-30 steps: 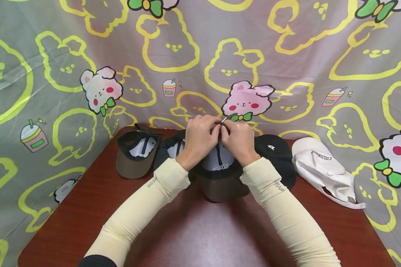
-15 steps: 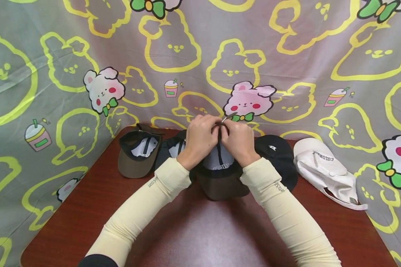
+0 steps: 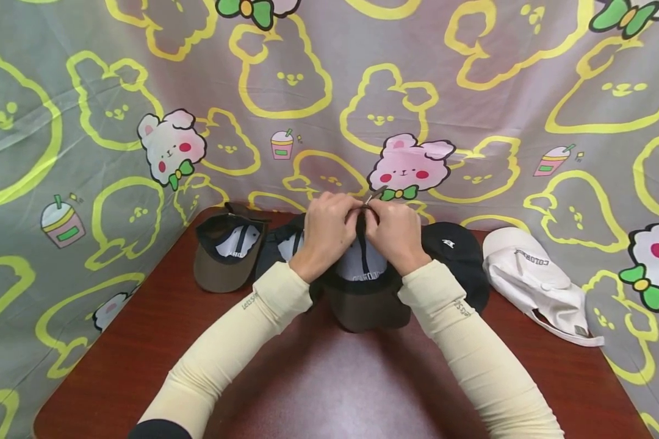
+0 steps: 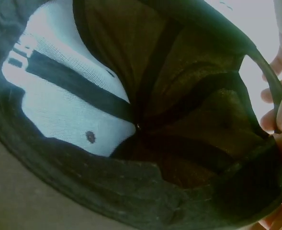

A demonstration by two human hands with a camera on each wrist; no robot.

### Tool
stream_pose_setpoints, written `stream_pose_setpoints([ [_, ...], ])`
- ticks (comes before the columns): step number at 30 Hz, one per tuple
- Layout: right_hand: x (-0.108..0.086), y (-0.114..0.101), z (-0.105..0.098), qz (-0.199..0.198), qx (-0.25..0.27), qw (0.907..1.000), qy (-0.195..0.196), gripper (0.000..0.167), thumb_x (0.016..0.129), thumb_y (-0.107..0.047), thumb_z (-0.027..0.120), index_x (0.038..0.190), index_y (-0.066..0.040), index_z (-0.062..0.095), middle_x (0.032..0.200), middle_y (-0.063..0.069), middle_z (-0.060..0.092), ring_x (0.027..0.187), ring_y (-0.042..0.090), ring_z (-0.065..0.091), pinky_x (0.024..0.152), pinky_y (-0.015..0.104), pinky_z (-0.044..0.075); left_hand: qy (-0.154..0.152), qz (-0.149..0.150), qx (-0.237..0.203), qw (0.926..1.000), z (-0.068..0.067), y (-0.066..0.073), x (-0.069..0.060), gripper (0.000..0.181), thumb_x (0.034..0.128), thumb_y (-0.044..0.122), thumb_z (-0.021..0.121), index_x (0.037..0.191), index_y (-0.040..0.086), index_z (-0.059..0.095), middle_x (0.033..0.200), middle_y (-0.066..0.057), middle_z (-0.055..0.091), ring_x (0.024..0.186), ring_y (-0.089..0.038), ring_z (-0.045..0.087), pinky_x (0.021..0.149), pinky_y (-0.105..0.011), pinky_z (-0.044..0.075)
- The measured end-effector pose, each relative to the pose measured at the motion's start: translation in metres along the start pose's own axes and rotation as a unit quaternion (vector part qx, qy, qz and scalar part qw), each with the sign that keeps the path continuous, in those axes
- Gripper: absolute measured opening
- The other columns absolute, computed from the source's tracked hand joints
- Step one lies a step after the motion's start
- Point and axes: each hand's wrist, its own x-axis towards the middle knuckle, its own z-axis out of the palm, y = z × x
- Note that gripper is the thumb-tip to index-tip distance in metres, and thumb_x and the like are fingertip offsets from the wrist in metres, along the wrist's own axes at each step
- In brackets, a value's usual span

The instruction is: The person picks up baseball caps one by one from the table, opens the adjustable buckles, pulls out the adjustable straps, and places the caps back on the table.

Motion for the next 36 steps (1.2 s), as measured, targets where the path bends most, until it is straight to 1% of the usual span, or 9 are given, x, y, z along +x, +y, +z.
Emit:
stream_pose_setpoints([
  [6, -0.001, 0.005, 0.000, 0.024, 0.001, 0.9997, -0.010, 0.017, 0.091, -0.015, 0.063, 0.083, -0.004, 0.073, 0.071, 0.018, 0.070, 0.064, 0.038, 0.064, 0.059, 0.053, 0.050, -0.004, 0.003, -0.008, 1.0000, 0.003, -0.001, -0.006, 0.016, 0.0961, 0.019, 0.062, 0.093, 0.017, 0.078, 0.090, 0.005, 0.075, 0.087, -0.016, 0.065, 0.081, -0.034, 0.050],
  [11, -0.001, 0.005, -0.001, 0.037, 0.001, 0.9992, -0.014, 0.018, 0.092, -0.015, 0.062, 0.084, -0.003, 0.073, 0.073, 0.020, 0.070, 0.065, 0.040, 0.065, 0.058, 0.055, 0.050, -0.002, 0.002, -0.007, 1.0000, 0.004, -0.002, -0.007, 0.015, 0.0958, 0.019, 0.062, 0.093, 0.018, 0.077, 0.090, 0.005, 0.075, 0.086, -0.016, 0.065, 0.081, -0.034, 0.050],
  [14, 0.000, 0.006, -0.001, 0.039, 0.002, 0.9991, -0.017, 0.018, 0.092, -0.014, 0.061, 0.084, -0.003, 0.072, 0.074, 0.021, 0.071, 0.065, 0.041, 0.065, 0.058, 0.055, 0.050, -0.008, -0.005, -0.011, 0.9999, 0.004, -0.002, -0.007, 0.016, 0.0960, 0.020, 0.061, 0.094, 0.018, 0.077, 0.091, 0.005, 0.075, 0.087, -0.016, 0.065, 0.081, -0.034, 0.049],
  [18, 0.000, 0.005, -0.002, 0.029, 0.011, 0.9992, -0.024, 0.017, 0.093, -0.013, 0.063, 0.087, -0.002, 0.073, 0.076, 0.019, 0.072, 0.066, 0.039, 0.066, 0.060, 0.053, 0.051, -0.019, -0.019, -0.015, 0.9995, 0.003, -0.001, -0.006, 0.017, 0.0964, 0.021, 0.060, 0.099, 0.018, 0.076, 0.098, 0.005, 0.076, 0.093, -0.016, 0.067, 0.083, -0.034, 0.050],
  [21, 0.000, 0.000, -0.003, 0.016, 0.017, 0.9993, -0.028, 0.016, 0.093, -0.013, 0.064, 0.089, -0.002, 0.074, 0.076, 0.018, 0.073, 0.064, 0.035, 0.066, 0.059, 0.050, 0.052, -0.016, -0.020, -0.016, 0.9995, 0.002, 0.000, -0.004, 0.019, 0.0972, 0.021, 0.058, 0.104, 0.018, 0.075, 0.103, 0.004, 0.076, 0.096, -0.016, 0.067, 0.082, -0.034, 0.050],
  [26, -0.001, -0.006, -0.006, -0.004, 0.013, 0.9997, -0.022, 0.016, 0.093, -0.014, 0.064, 0.089, -0.001, 0.073, 0.074, 0.017, 0.072, 0.063, 0.034, 0.065, 0.058, 0.049, 0.052, -0.002, -0.018, -0.021, 0.9996, 0.001, 0.001, -0.001, 0.020, 0.0983, 0.020, 0.057, 0.105, 0.018, 0.076, 0.103, 0.003, 0.076, 0.093, -0.016, 0.068, 0.077, -0.032, 0.048],
  [32, -0.002, -0.006, -0.005, -0.002, 0.005, 0.9998, -0.018, 0.016, 0.093, -0.015, 0.065, 0.090, -0.002, 0.074, 0.074, 0.017, 0.072, 0.063, 0.035, 0.065, 0.059, 0.049, 0.052, -0.005, -0.020, -0.027, 0.9994, 0.002, -0.001, -0.002, 0.020, 0.0987, 0.023, 0.058, 0.106, 0.018, 0.076, 0.104, 0.003, 0.076, 0.098, -0.015, 0.069, 0.083, -0.034, 0.050],
  [36, -0.004, -0.004, -0.004, -0.007, 0.002, 0.9998, -0.017, 0.016, 0.092, -0.015, 0.065, 0.087, -0.002, 0.073, 0.071, 0.017, 0.071, 0.060, 0.034, 0.064, 0.056, 0.048, 0.051, -0.005, -0.023, -0.032, 0.9992, 0.003, -0.002, -0.004, 0.019, 0.0987, 0.024, 0.059, 0.104, 0.018, 0.076, 0.103, 0.004, 0.076, 0.097, -0.015, 0.069, 0.082, -0.033, 0.050],
])
